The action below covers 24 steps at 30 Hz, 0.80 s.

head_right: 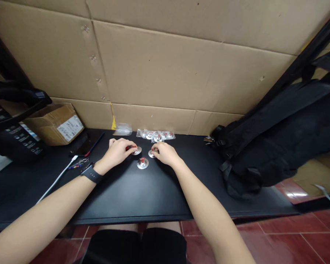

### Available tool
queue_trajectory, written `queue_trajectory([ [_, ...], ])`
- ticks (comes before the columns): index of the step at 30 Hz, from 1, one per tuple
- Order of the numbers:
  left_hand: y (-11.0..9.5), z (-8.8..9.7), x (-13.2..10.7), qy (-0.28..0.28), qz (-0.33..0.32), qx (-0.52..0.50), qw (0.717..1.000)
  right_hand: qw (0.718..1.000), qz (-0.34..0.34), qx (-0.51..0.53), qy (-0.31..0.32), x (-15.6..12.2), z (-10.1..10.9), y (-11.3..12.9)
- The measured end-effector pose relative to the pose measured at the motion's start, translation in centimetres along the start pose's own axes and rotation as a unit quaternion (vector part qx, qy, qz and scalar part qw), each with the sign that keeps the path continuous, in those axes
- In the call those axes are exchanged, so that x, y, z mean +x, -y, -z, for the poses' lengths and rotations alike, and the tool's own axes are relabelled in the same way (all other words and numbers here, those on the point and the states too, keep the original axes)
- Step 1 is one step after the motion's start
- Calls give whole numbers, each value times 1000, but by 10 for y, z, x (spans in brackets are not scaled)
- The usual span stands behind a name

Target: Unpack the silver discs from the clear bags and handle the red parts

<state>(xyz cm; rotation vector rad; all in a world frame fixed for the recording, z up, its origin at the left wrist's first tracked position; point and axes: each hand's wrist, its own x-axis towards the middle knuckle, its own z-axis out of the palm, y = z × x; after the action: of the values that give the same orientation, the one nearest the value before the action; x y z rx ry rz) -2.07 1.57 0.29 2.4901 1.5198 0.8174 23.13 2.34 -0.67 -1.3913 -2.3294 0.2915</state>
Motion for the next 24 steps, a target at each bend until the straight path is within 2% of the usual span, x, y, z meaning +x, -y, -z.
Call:
queue_trajectory([
  [3, -3, 1, 1, 6, 20, -20, 1000, 1000, -15, 27, -3, 2, -4, 2],
  [6, -7, 2, 1, 10, 43, -75, 996, 987, -11, 158, -39, 4, -8, 10],
  [9, -8, -1, 2, 7, 54, -155, 986, 942, -3, 326, -78, 4, -12, 22],
  [12, -5, -10, 3, -1, 48, -250, 967, 901, -3, 427, -81, 3, -14, 32],
  [14, -3, -15, 3, -7, 41, -299, 953, 891, -5, 448, -73, 1, -15, 35],
  [17, -4, -20, 4, -15, 40, -352, 935, 891, -14, 449, -68, 0, -13, 37],
  [24, -9, -23, 3, -25, 82, -440, 894, 877, -21, 477, -54, -1, -10, 37],
])
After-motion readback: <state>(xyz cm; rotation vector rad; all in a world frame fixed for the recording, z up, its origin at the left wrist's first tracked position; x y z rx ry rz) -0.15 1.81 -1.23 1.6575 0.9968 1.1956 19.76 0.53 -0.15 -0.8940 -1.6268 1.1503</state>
